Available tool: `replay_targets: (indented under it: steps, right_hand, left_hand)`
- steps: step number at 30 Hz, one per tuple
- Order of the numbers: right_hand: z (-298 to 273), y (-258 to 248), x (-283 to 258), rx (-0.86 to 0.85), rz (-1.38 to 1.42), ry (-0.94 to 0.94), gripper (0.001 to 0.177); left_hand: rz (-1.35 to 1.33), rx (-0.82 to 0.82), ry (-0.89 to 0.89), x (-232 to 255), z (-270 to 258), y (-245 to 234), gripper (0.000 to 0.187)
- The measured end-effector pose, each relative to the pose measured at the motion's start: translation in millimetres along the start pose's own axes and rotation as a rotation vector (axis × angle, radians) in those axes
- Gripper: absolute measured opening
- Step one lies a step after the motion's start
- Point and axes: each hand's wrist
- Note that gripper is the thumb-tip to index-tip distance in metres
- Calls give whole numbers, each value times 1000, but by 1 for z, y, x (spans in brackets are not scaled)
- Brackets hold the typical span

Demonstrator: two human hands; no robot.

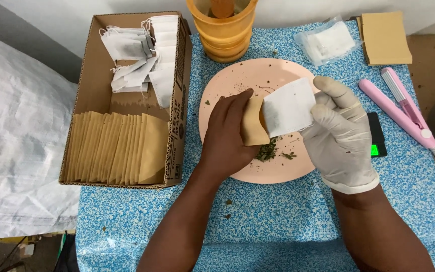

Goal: Manually filling small paper pouches with dried herbs and sealing them with a heat sealer.

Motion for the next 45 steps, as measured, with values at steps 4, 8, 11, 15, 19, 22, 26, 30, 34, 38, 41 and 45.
replay_targets:
  steps: [4, 8, 11, 15, 19, 22, 26, 30, 34, 38, 41, 45]
  right_hand:
    - [1, 2, -1, -3, 11, 4, 43]
    - [0, 1, 4, 13, -28, -4, 46]
    - [0, 1, 4, 61, -222, -55, 47]
    - [-1, 6, 0, 102, -420, -46, 43]
    - [-2, 3, 5, 97, -433, -17, 48]
    - [-2, 7, 7, 136, -534, -47, 50]
    - [-6, 22, 5, 137, -692, -29, 55]
    - [-8, 26, 7, 95, -749, -7, 58]
    - [-9, 28, 8, 133, -750, -2, 60]
    - [-10, 30, 7, 148, -889, -43, 57]
    - [-9, 36, 5, 149, -910, -7, 56]
    - [-12, 32, 11, 129, -810, 47, 57]
  left_hand:
    - [2, -9, -5, 1, 1, 0, 85]
    - [26, 5, -14, 0, 1, 1, 87]
    - [48, 27, -9, -1, 1, 0, 85]
    - [114, 39, -8, -6, -1, 2, 85]
    - [145, 24, 0, -5, 0, 3, 89]
    - [198, -1, -14, -6, -2, 4, 91]
    - [222, -5, 0, -4, -2, 4, 93]
    - [267, -5, -9, -1, -2, 3, 94]
    - [287, -41, -22, 0, -2, 2, 102]
    - [363, -24, 6, 0, -2, 2, 101]
    - [393, -8, 21, 1, -3, 1, 99]
    - [398, 22, 58, 3, -3, 3, 87]
Point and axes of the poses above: each hand's wrist, its own z-axis towards the middle knuckle, its own y-axis out of the palm, x = y × z, and after that the axes turned 1 degree about -x, right-handed
